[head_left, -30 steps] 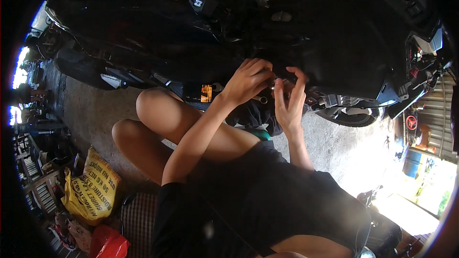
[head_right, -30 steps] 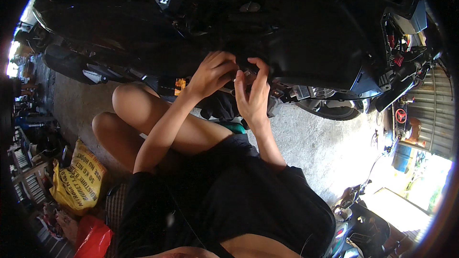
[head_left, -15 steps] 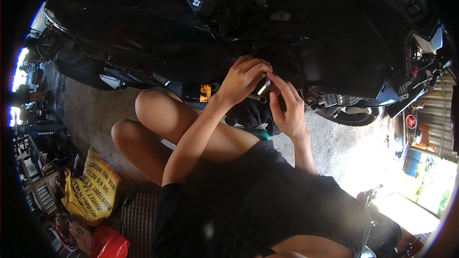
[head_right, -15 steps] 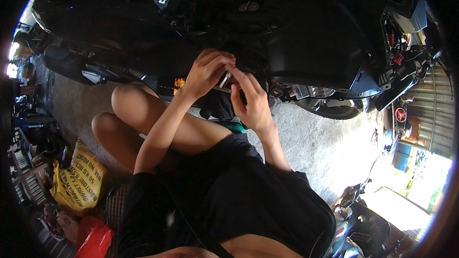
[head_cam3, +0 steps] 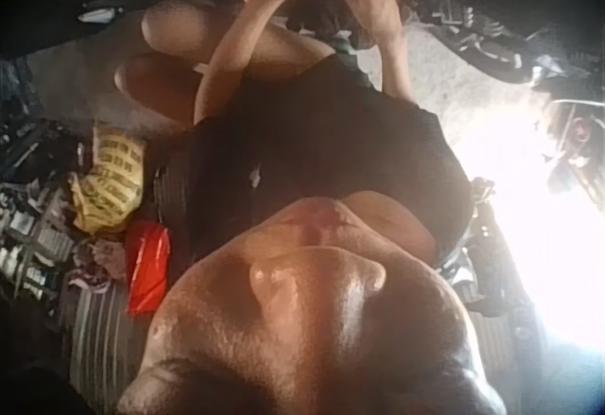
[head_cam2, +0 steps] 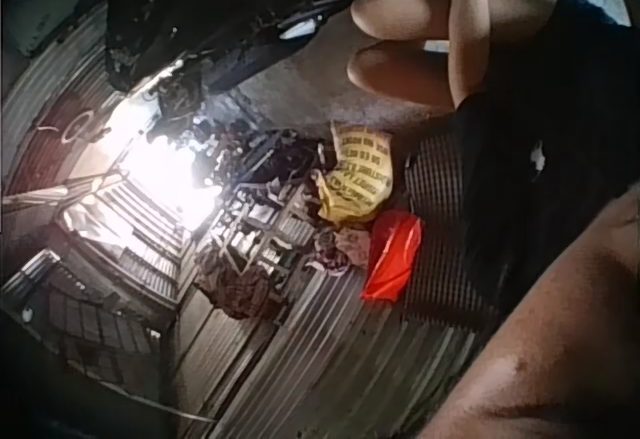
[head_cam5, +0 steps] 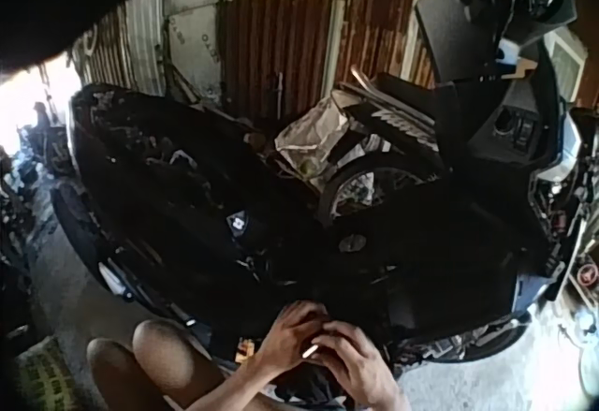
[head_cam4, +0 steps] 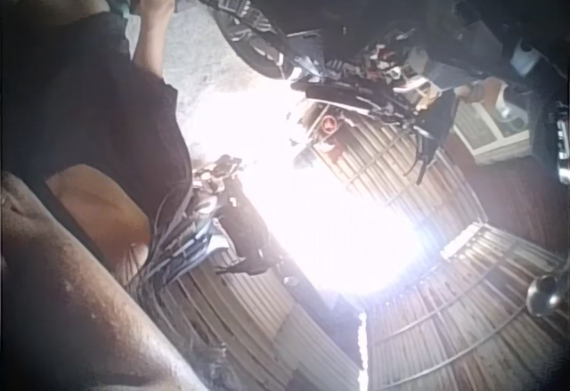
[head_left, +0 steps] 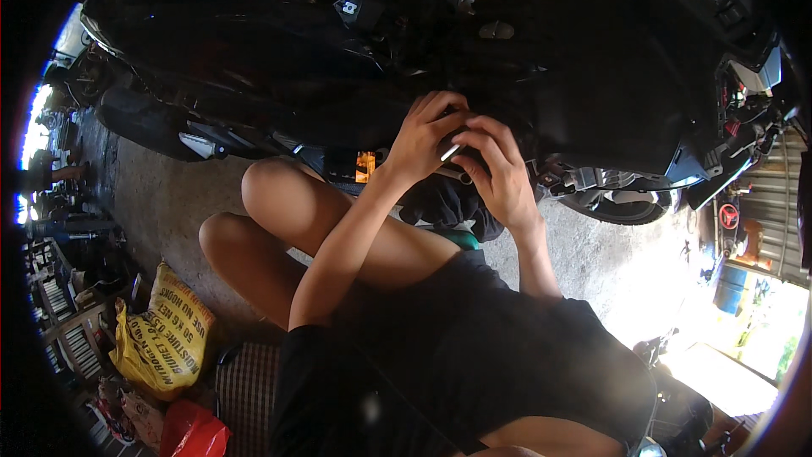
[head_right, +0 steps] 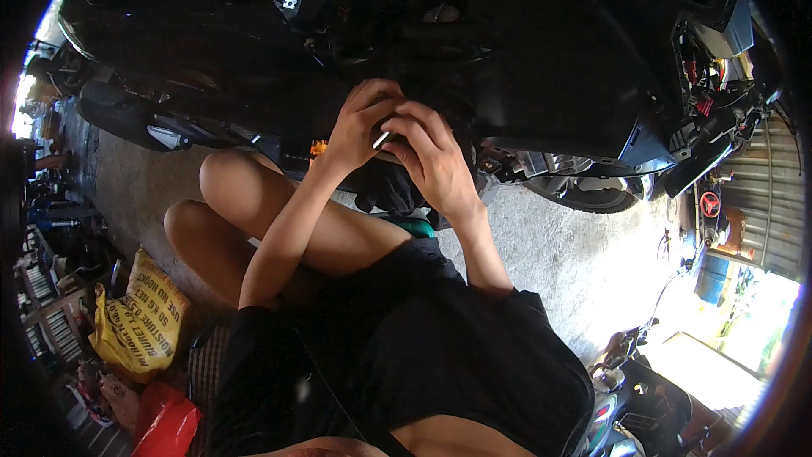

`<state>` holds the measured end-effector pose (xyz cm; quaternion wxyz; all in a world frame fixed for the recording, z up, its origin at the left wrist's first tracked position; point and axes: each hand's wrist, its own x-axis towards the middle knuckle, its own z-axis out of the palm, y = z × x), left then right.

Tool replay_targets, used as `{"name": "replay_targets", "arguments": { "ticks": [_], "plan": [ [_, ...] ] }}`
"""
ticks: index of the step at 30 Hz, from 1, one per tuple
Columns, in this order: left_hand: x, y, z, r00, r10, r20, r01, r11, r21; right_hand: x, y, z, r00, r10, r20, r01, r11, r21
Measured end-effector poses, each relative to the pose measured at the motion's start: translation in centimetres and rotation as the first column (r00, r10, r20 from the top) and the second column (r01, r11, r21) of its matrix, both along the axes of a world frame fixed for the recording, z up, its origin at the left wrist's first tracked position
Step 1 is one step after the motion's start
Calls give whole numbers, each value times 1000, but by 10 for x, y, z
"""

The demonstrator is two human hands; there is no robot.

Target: The person unfastens parts on a motorcycle using an Allen key and an open-ended wrench, then wipes down the motorcycle body with a cloth.

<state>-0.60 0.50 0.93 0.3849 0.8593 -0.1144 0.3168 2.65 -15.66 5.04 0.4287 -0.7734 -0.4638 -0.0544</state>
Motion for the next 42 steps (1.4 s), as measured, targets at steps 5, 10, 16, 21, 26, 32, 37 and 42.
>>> {"name": "replay_targets", "arguments": {
  "ticks": [5,10,16,21,26,32,37,42],
  "plan": [
    [0,1,-1,999,-19,-50,15,995,-96,-2,-1,-1,994,100,-40,-100,995,-18],
    [-1,3,-1,999,29,-20,-30,995,-93,-4,3,-8,995,95,-29,-94,995,20],
    [-3,8,-2,999,43,-3,-43,997,-68,-2,12,-9,991,121,-58,-118,991,66],
    [-5,9,-7,999,49,-11,-50,998,-45,-3,15,-11,995,103,2,-103,991,81],
    [-1,2,-5,999,-12,-43,13,1000,15,-2,10,-26,1000,12,-6,-11,994,110],
    [0,0,-11,991,-61,-120,60,998,-17,-8,7,-32,990,-135,-35,139,976,166],
    [1,-2,-12,993,-94,-75,95,995,20,-10,5,-25,979,-193,-58,200,964,175],
    [0,-3,-7,991,-124,-45,126,991,44,-2,0,-16,973,-225,-57,230,965,125]
  ]
}}
